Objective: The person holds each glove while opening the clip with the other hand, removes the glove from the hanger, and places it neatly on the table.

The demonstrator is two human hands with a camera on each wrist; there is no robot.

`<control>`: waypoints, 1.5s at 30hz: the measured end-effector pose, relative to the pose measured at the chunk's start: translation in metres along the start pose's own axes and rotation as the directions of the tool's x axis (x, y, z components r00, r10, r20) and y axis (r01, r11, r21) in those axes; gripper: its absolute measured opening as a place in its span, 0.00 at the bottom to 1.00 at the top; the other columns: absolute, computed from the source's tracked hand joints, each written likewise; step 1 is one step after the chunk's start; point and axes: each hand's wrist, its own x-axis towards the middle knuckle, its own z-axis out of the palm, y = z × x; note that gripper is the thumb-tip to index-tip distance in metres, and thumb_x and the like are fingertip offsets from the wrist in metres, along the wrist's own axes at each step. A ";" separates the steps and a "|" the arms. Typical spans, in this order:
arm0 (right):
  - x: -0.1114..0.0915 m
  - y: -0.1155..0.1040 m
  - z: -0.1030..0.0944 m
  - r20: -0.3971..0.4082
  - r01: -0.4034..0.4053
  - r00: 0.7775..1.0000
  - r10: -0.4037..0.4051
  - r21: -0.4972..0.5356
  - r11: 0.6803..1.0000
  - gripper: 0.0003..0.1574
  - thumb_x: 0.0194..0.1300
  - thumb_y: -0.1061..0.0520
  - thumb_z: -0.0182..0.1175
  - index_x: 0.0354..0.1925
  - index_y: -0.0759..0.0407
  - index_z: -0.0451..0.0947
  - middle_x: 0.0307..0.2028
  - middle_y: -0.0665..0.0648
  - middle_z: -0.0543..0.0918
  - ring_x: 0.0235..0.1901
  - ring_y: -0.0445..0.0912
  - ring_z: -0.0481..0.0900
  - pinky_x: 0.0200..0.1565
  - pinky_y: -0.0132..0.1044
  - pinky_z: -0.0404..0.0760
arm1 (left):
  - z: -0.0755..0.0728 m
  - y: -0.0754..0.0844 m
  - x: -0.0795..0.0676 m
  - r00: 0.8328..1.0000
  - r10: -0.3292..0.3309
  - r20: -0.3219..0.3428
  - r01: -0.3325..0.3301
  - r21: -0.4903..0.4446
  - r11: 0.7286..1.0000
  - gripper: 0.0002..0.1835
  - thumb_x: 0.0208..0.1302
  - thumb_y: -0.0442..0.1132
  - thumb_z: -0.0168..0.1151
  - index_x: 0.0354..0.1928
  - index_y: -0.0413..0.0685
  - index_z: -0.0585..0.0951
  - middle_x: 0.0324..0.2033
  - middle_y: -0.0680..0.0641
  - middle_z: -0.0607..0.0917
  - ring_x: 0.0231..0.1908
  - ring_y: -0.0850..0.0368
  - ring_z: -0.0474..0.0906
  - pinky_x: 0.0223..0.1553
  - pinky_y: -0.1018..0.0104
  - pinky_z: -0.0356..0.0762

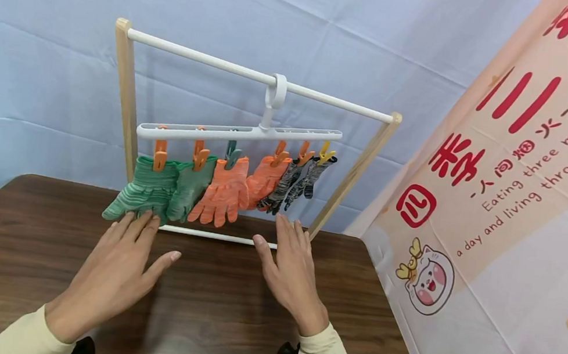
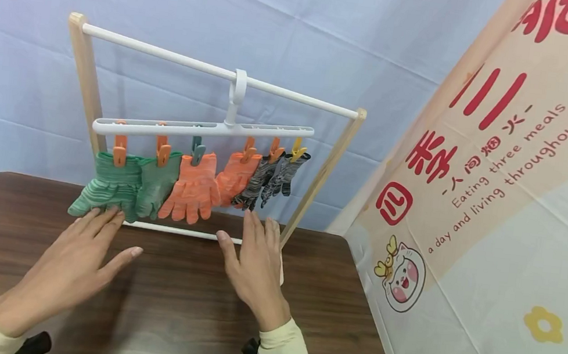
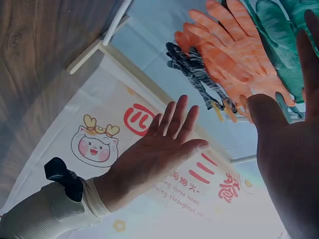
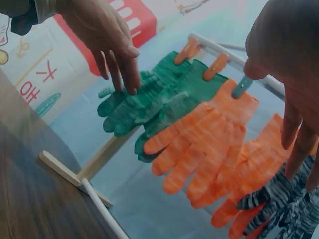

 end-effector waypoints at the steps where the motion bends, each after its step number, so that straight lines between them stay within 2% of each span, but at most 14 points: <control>1: 0.001 -0.002 0.000 -0.005 0.006 1.000 -0.006 0.004 1.000 0.42 0.67 0.31 0.33 0.70 0.50 0.46 0.68 0.51 0.55 0.68 0.51 0.44 0.65 0.50 0.43 | -0.002 0.000 0.000 1.000 -0.009 -0.003 0.009 -0.006 1.000 0.41 0.64 0.64 0.44 0.61 0.30 0.65 0.60 0.31 0.65 0.62 0.33 0.54 0.60 0.41 0.49; 6: 0.005 -0.010 -0.002 -0.047 0.030 0.999 -0.028 0.034 0.999 0.40 0.67 0.32 0.35 0.70 0.47 0.49 0.67 0.50 0.58 0.68 0.50 0.48 0.64 0.50 0.48 | -0.008 -0.001 0.001 0.997 -0.026 -0.067 0.026 -0.013 1.000 0.39 0.63 0.62 0.47 0.60 0.32 0.67 0.59 0.32 0.66 0.61 0.34 0.57 0.56 0.41 0.54; 13: 0.010 -0.020 -0.005 -0.099 0.053 0.994 -0.045 0.079 0.995 0.37 0.68 0.33 0.38 0.68 0.46 0.54 0.65 0.50 0.62 0.67 0.48 0.50 0.62 0.54 0.54 | -0.014 -0.004 0.001 0.992 -0.042 -0.118 0.038 -0.034 0.999 0.36 0.64 0.58 0.50 0.60 0.33 0.68 0.59 0.33 0.67 0.59 0.35 0.60 0.54 0.40 0.56; 18: 0.014 -0.026 -0.007 -0.139 0.096 0.987 -0.082 0.102 0.990 0.33 0.70 0.37 0.38 0.67 0.47 0.57 0.64 0.50 0.64 0.66 0.47 0.54 0.62 0.51 0.56 | -0.018 -0.006 0.002 0.986 -0.070 -0.149 0.065 -0.040 0.997 0.35 0.63 0.58 0.51 0.60 0.34 0.68 0.59 0.33 0.68 0.59 0.35 0.61 0.52 0.38 0.57; 24: 0.018 -0.033 -0.008 -0.191 0.149 0.973 -0.129 0.090 0.985 0.29 0.72 0.41 0.37 0.66 0.49 0.60 0.61 0.52 0.68 0.64 0.47 0.59 0.61 0.50 0.57 | -0.024 -0.011 0.004 0.967 -0.118 -0.226 0.104 -0.073 0.992 0.34 0.61 0.56 0.55 0.58 0.33 0.70 0.56 0.33 0.70 0.56 0.35 0.64 0.50 0.37 0.61; 29: 0.022 -0.042 -0.010 -0.227 0.178 0.962 -0.150 0.111 0.978 0.27 0.72 0.44 0.37 0.65 0.50 0.62 0.60 0.53 0.70 0.61 0.49 0.64 0.59 0.51 0.61 | -0.028 -0.020 0.010 0.954 -0.107 -0.282 0.086 -0.085 0.993 0.32 0.60 0.52 0.59 0.57 0.31 0.70 0.54 0.31 0.71 0.53 0.33 0.65 0.49 0.37 0.62; 36: 0.028 -0.056 -0.012 -0.266 0.222 0.948 -0.177 0.151 0.963 0.25 0.73 0.47 0.38 0.64 0.51 0.64 0.58 0.51 0.72 0.59 0.45 0.66 0.56 0.45 0.67 | -0.032 -0.030 0.021 0.955 -0.155 -0.253 0.120 -0.149 0.982 0.33 0.62 0.53 0.55 0.60 0.33 0.67 0.55 0.30 0.70 0.53 0.32 0.64 0.47 0.36 0.61; 45: 0.037 -0.076 -0.010 -0.296 0.266 0.934 -0.197 0.213 0.940 0.25 0.73 0.47 0.39 0.64 0.50 0.64 0.57 0.51 0.73 0.56 0.44 0.68 0.53 0.45 0.70 | -0.032 -0.037 0.033 0.950 -0.200 -0.238 0.153 -0.204 0.967 0.33 0.63 0.54 0.53 0.61 0.36 0.66 0.55 0.32 0.70 0.53 0.34 0.64 0.47 0.37 0.61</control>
